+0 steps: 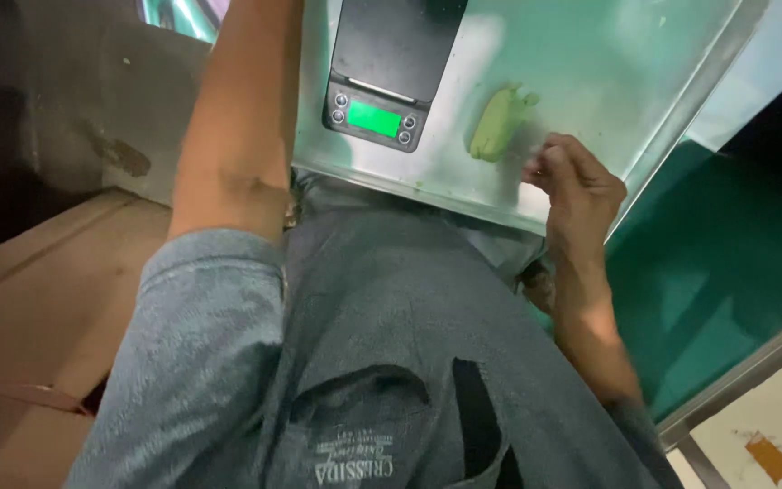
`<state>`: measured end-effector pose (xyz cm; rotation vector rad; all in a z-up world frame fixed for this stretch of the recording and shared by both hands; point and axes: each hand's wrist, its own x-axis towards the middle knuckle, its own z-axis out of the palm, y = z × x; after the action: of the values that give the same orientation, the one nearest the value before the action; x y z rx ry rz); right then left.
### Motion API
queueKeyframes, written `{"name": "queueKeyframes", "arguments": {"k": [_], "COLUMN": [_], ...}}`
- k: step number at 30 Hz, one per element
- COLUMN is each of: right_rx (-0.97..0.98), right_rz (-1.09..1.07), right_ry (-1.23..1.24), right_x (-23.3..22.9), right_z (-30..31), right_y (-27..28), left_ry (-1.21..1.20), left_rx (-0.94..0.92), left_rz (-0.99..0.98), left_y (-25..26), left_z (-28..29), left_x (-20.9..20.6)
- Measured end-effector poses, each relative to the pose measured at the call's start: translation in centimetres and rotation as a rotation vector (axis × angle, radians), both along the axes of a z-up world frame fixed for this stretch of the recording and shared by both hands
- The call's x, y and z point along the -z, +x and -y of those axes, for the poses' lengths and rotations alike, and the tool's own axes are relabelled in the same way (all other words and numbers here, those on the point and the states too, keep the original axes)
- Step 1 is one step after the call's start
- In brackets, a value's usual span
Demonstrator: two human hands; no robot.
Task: Portioning green dough by weight and rolling it into small balls on a metal tray
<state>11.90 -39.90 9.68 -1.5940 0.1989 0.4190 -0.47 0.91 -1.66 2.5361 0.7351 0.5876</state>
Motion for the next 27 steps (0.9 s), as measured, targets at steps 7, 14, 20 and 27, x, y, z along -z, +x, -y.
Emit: {"name": "queueKeyframes", "arguments": {"k": [7, 14, 20, 27], "right_rx": [-0.084, -0.15, -0.401, -0.503], "right_rz": [0.131, 0.187, 0.648, 0.824], "right_ry": [-0.028, -0.022, -0.276, -0.575], "right_x": [4.1, 2.8, 1.1, 1.3], "right_z": [2.7, 2.5, 3.5, 4.6], "right_y": [1.0, 1.5, 3.2, 4.5], "left_ry": [0.069, 0.147, 0.254, 0.346], "left_rx": [-0.036, -0.044, 0.012, 0.087], "left_rz": [-0.057, -0.111, -0.1, -0.051], "left_y": [-3.2, 0.6, 7.2, 18.3], "left_z": [1.4, 0.0, -1.4, -0.5], "left_x": [2.5, 2.7, 1.4, -1.9]}}
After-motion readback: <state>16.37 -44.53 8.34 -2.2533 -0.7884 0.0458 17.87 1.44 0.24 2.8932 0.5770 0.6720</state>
